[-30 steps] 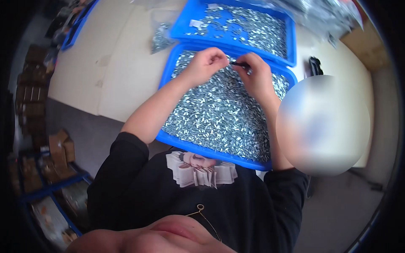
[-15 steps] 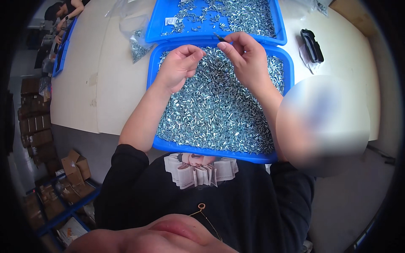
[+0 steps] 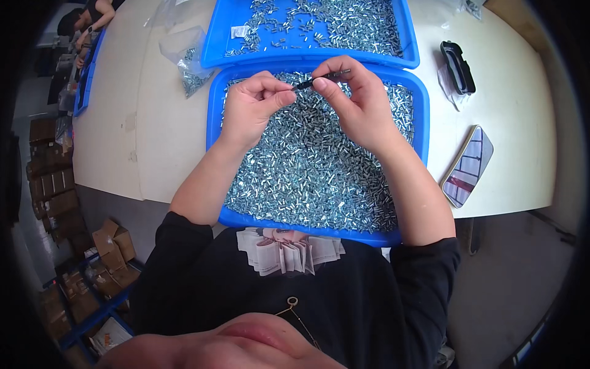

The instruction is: Assembling small silver components onto a black plastic piece at a workbench in a factory setting.

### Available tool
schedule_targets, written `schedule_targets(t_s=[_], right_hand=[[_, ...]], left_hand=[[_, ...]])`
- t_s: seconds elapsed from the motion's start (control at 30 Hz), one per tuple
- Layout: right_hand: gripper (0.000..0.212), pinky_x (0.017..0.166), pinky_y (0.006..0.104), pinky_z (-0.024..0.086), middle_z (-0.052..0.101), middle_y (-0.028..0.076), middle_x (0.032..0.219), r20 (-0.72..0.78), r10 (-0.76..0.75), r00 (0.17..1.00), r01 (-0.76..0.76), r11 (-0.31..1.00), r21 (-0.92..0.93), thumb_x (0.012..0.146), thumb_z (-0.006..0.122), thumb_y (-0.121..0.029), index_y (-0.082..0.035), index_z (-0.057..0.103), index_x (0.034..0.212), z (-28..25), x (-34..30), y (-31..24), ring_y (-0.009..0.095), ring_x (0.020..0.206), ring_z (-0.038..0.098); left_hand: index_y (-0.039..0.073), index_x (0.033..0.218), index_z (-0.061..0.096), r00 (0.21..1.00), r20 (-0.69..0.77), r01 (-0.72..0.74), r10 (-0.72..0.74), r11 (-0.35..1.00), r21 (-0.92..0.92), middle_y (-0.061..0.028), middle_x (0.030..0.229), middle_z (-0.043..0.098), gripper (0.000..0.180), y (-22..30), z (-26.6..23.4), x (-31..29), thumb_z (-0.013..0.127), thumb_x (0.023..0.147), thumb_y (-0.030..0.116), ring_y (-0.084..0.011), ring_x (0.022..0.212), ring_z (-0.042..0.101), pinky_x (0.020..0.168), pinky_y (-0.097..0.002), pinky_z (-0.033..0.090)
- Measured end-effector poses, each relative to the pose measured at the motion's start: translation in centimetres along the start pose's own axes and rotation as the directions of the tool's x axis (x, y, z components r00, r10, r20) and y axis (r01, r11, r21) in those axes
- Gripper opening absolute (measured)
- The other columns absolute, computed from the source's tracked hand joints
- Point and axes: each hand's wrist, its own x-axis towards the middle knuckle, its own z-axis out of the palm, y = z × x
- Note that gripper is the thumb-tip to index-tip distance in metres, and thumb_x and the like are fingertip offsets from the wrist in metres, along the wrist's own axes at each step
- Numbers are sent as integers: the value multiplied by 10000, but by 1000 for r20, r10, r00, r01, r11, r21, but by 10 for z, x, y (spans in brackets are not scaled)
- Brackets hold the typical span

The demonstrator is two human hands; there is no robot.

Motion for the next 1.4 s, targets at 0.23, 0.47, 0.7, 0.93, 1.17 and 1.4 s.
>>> schedule_targets(t_s=[0.23, 0.47, 0.7, 0.93, 1.17, 1.4], right_hand=[[284, 594, 199, 394, 572, 0, 680, -26, 239, 971, -240, 956, -167, 846, 649, -246, -29, 562, 684, -6, 1, -4, 52, 643, 496], [253, 587, 203, 394, 563, -3, 684, -19, 227, 974, -227, 974, 28, 864, 625, -259, -39, 561, 758, 2, 2, 2, 48, 647, 495], [212, 620, 202, 401, 570, -3, 694, -4, 232, 973, -231, 971, 69, 852, 639, -230, -36, 575, 796, 8, 1, -2, 52, 664, 502], [268, 568, 197, 365, 547, -11, 645, -13, 449, 894, -447, 892, 69, 875, 599, -284, -58, 575, 735, 3, 1, -4, 55, 612, 473], [256, 520, 190, 334, 518, -35, 629, -33, 279, 960, -269, 947, 174, 882, 591, -278, -57, 573, 754, 8, -1, 3, 41, 558, 429], [148, 568, 203, 387, 600, 1, 741, 29, 169, 985, -167, 983, -74, 828, 665, -165, -33, 619, 878, 1, 0, 9, 51, 655, 503]], left_hand=[[36, 753, 696, 991, -48, -110, 126, 962, 248, 56, 629, 461, 137, 12, 0, -5, 783, 647, 28, -36, 563, 380, 495, -194, 288], [49, 737, 704, 984, -105, -109, 143, 954, 279, 36, 594, 473, 137, 7, -1, -4, 789, 635, 80, -47, 536, 388, 478, -209, 311], [52, 727, 703, 978, -138, -115, 156, 956, 269, 37, 596, 487, 139, 6, -4, -7, 796, 627, 81, -46, 531, 395, 472, -211, 312], [46, 737, 700, 968, -98, -192, 233, 929, 315, 54, 594, 461, 163, 8, -2, -8, 809, 619, 70, -30, 549, 371, 481, -191, 283], [42, 718, 696, 960, -115, -194, 254, 906, 375, 25, 580, 483, 154, 8, -1, -5, 800, 609, 76, -61, 521, 403, 468, -222, 323], [34, 742, 698, 972, -68, -175, 223, 890, 421, 34, 591, 491, 151, 8, -6, -7, 795, 641, 91, -42, 539, 400, 485, -209, 320]])
